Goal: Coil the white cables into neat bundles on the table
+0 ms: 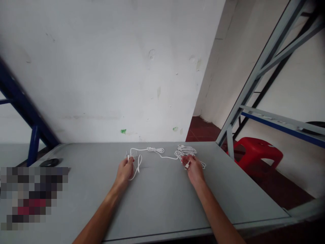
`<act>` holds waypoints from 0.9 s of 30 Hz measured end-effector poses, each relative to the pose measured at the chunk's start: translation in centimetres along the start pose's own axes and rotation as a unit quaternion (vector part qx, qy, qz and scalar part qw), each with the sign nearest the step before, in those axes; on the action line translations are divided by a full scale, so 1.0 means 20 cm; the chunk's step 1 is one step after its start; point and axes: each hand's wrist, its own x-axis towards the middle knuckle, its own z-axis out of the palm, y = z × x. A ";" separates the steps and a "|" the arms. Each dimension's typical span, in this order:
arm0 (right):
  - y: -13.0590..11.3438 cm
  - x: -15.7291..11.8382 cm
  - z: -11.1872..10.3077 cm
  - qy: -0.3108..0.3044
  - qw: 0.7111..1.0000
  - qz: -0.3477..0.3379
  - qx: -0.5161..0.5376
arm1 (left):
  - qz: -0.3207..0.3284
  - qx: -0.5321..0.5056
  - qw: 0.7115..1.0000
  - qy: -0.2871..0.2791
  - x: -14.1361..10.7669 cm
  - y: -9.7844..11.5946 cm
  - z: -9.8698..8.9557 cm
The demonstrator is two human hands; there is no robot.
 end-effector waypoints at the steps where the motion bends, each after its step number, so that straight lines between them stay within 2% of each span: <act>1: -0.01 0.01 -0.01 0.001 0.999 0.004 0.035 | -0.016 -0.029 0.999 -0.013 0.00 0.00 0.00; 5: -0.03 0.00 -0.02 -0.076 0.993 0.040 0.081 | -0.049 -0.067 0.993 -0.084 -0.02 0.00 0.00; 7: -0.03 -0.01 -0.01 -0.097 0.990 0.061 0.087 | -0.051 -0.063 0.993 -0.089 -0.02 0.00 0.00; 10: -0.02 -0.01 0.01 -0.082 0.989 0.077 0.099 | -0.030 -0.068 0.996 -0.043 -0.02 0.00 0.00; 15: -0.01 0.00 -0.01 -0.037 0.994 0.061 0.077 | -0.001 -0.087 0.996 0.028 0.01 0.00 -0.04; 19: -0.01 -0.01 -0.01 -0.005 0.998 0.047 0.050 | 0.007 -0.075 0.996 0.043 0.02 0.02 -0.06; 23: 0.01 -0.02 0.01 0.017 0.998 0.035 0.052 | 0.031 0.031 0.999 0.017 0.00 0.04 -0.04; 25: 0.01 -0.03 0.02 0.018 0.998 0.033 0.044 | 0.088 0.131 0.987 -0.004 -0.01 0.04 -0.02; 27: 0.02 -0.04 0.04 0.005 0.999 0.025 0.023 | 0.147 0.229 0.962 -0.021 -0.03 0.04 0.01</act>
